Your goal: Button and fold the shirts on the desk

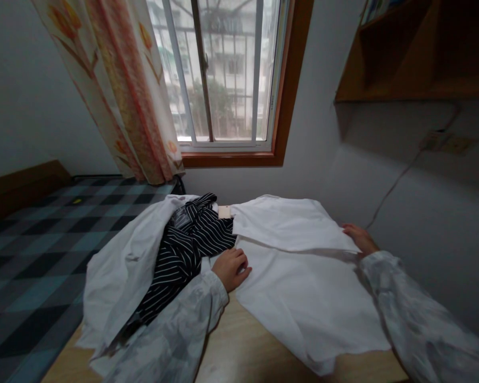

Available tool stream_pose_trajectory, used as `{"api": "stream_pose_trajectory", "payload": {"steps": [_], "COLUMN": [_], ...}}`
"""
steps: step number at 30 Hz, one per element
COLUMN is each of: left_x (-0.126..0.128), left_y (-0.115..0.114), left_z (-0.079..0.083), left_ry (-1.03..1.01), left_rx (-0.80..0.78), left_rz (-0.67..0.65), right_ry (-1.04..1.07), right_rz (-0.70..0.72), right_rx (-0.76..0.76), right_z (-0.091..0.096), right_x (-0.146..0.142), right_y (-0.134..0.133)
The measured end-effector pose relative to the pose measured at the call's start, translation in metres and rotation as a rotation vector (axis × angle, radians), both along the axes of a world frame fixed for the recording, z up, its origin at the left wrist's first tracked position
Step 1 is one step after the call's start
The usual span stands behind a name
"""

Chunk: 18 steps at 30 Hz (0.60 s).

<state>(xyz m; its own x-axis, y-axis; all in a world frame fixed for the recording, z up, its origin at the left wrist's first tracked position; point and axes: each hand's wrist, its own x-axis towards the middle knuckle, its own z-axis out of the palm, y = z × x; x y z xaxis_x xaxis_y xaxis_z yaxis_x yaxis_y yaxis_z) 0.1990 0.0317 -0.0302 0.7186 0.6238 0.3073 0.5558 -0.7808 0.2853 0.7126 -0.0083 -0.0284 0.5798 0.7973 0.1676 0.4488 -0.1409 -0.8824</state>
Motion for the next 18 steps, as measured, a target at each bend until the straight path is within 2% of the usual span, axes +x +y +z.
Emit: {"api": "stream_pose_trajectory", "payload": {"steps": [2, 5, 8, 11, 14, 18], "left_x": [0.001, 0.006, 0.016, 0.028, 0.033, 0.026], "left_y": [0.000, 0.008, 0.029, 0.056, 0.078, 0.091], "left_z": [0.003, 0.010, 0.021, 0.032, 0.037, 0.033], "left_ry": [-0.051, -0.219, -0.318, -0.152, 0.044, 0.092], "left_rx": [-0.081, -0.187, -0.225, -0.322, -0.424, -0.430], "left_rz": [0.073, 0.290, 0.536, 0.683, 0.713, 0.611], "right_ry": [-0.028, -0.129, -0.290, -0.423, -0.507, -0.616], "right_rz": [0.086, 0.343, 0.458, 0.424, 0.386, 0.355], "right_rx": [-0.221, -0.480, -0.553, -0.575, -0.594, -0.545], "right_z": [-0.003, -0.007, -0.004, 0.003, 0.003, -0.005], "right_x": [0.030, 0.051, 0.045, 0.019, -0.011, -0.043], "right_y": [-0.017, -0.029, -0.018, 0.013, 0.044, 0.061]}}
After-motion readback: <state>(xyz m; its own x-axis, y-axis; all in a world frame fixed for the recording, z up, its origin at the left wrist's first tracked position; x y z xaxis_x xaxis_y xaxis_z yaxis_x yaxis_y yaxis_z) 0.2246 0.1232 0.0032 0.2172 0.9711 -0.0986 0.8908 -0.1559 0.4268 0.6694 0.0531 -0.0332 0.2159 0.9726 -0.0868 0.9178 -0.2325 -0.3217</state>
